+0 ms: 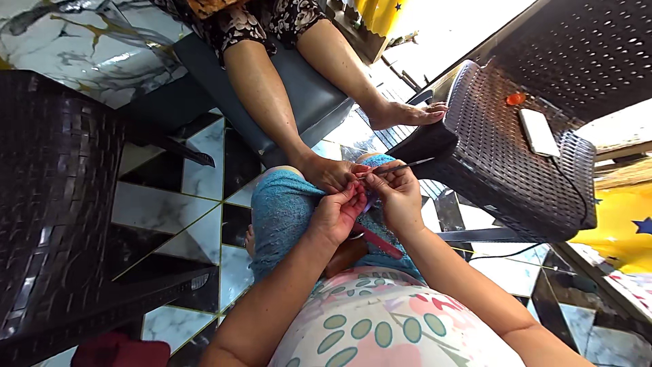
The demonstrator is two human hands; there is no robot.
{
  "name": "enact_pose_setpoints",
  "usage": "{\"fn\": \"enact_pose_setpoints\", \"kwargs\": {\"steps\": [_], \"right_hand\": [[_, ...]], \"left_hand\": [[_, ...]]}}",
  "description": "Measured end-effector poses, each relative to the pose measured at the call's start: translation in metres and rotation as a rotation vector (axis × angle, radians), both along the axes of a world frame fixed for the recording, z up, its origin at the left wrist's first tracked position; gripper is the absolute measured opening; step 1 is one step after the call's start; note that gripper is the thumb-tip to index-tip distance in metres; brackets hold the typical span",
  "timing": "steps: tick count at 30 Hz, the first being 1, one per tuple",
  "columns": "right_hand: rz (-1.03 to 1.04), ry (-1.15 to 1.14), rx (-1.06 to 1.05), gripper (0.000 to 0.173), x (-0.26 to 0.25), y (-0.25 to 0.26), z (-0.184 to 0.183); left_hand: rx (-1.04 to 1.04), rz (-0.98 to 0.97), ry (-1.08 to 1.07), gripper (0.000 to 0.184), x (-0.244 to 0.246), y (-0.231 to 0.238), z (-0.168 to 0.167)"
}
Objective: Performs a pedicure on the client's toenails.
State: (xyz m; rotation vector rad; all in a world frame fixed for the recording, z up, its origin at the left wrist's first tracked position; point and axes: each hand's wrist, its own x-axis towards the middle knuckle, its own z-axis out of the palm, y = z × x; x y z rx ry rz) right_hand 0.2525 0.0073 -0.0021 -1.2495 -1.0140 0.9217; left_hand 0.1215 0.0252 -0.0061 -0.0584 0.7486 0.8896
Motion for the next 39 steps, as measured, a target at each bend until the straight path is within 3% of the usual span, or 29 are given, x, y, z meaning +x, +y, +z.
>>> {"fn": "enact_pose_setpoints", "kwargs": {"steps": [6,18,31,39], "right_hand": [[0.027,-0.125,0.021,0.028,0.001,-0.002,0.003],[0.028,-0.144,0.028,0.028,0.002,0.001,0.003],[0.095,-0.42,0.057,0.023,0.006,0.001,0.015],[0.089,-0.391,0.015,0.024,0.006,0.002,0.016]], "left_hand": [[-0.007,0.013,-0.003,0.018,-0.001,0.0,0.001],[-0.015,0.018,0.002,0.016,0.0,-0.001,0.0],[-0.021,0.017,0.011,0.014,0.0,0.0,0.0],[-0.031,0.023,-0.001,0.013,0.001,0.0,0.0]]}}
